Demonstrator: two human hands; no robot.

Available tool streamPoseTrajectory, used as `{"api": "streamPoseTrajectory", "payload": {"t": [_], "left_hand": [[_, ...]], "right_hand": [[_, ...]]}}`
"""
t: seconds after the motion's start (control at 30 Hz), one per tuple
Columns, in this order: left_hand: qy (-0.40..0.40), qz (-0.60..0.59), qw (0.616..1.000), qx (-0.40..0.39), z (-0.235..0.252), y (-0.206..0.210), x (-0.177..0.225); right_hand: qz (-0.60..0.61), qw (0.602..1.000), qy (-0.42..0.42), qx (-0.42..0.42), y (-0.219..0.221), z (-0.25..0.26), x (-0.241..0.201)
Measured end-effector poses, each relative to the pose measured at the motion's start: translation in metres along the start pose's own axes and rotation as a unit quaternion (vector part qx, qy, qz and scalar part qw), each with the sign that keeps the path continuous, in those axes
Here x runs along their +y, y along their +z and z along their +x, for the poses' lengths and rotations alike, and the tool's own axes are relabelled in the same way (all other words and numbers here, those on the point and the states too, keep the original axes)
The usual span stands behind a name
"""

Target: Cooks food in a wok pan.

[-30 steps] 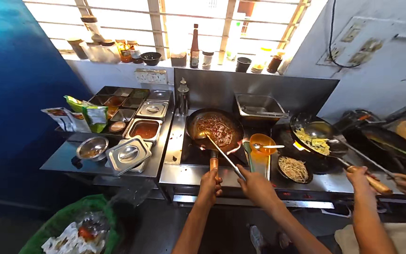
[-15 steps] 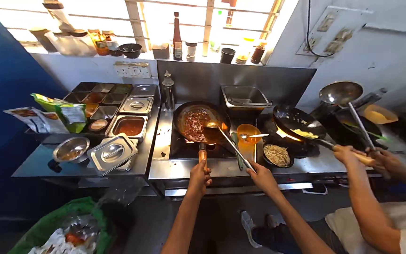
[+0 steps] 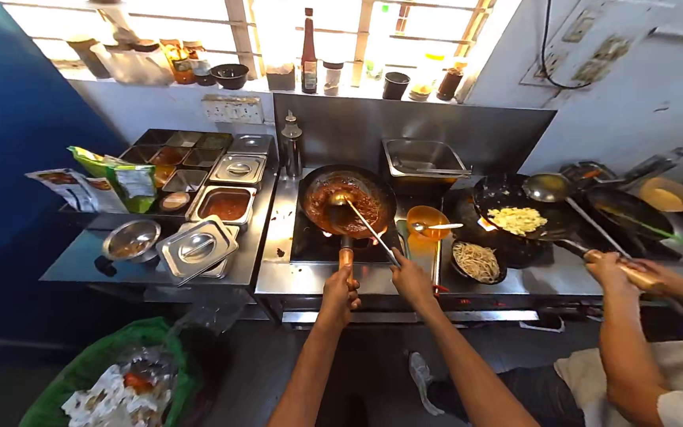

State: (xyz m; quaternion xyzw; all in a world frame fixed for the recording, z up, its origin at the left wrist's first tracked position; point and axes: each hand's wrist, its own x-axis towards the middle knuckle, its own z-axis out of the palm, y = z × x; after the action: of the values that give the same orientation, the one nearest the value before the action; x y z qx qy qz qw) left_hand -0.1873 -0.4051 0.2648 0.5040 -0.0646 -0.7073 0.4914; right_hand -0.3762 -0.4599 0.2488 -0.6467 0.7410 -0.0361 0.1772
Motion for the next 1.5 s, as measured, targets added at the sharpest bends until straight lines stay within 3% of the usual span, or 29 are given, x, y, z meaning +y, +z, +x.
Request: {"api": "streamPoseTrajectory", "payload": {"t": [0.1,0.2,0.37,0.47,0.6,0.73,0.8,0.93,1.1,1.2,1.33,1.5], "left_hand": [[0.003,0.003,1.0,0.006,-0.001,-0.002,0.005],[0.002,0.012,1.0,0.007,-0.001,-0.004,0.009],[-0.008,0.021,1.0,0.0,-0.001,-0.008,0.012],[-0.003,0.013,1.0,-0.001,0.0,-0.008,0.009],[0.004,-0.014,1.0,0.009,-0.001,-0.005,0.004],[0.003,-0.014,1.0,0.007,0.0,-0.003,0.007],[-0.006,-0.019,1.0,0.005,-0.001,-0.002,0.007],[-0.023,-0.051,0.998,0.001,-0.003,0.002,0.004],[-0.031,-0.062,0.998,0.002,-0.005,0.003,0.006],[-0.029,-0.057,0.998,-0.003,-0.003,0.003,0.002],[-0.028,-0.043,0.999,-0.013,-0.002,0.003,0.009],[-0.041,-0.073,0.996,-0.023,-0.004,0.006,0.007]], "right_hand": [[0.009,0.999,0.014,0.033,0.003,0.01,0.008],[-0.009,0.999,0.043,0.015,-0.02,-0.027,0.02],[-0.056,0.997,0.017,-0.043,-0.042,-0.075,-0.016],[-0.024,0.999,-0.001,-0.029,-0.019,-0.031,-0.032],[0.02,0.999,0.006,0.042,0.012,0.02,-0.012],[0.2,0.979,0.034,-0.013,-0.013,-0.012,0.021],[0.305,0.951,0.046,-0.016,0.002,-0.034,0.04],[0.272,0.958,0.018,0.09,0.086,-0.063,0.063],[0.33,0.938,0.006,0.104,0.083,-0.073,0.055],[0.337,0.939,0.002,0.066,0.089,-0.067,0.06],[0.481,0.874,0.057,-0.032,0.041,-0.068,0.035],[0.375,0.926,0.01,0.047,0.103,-0.053,0.061]]}}
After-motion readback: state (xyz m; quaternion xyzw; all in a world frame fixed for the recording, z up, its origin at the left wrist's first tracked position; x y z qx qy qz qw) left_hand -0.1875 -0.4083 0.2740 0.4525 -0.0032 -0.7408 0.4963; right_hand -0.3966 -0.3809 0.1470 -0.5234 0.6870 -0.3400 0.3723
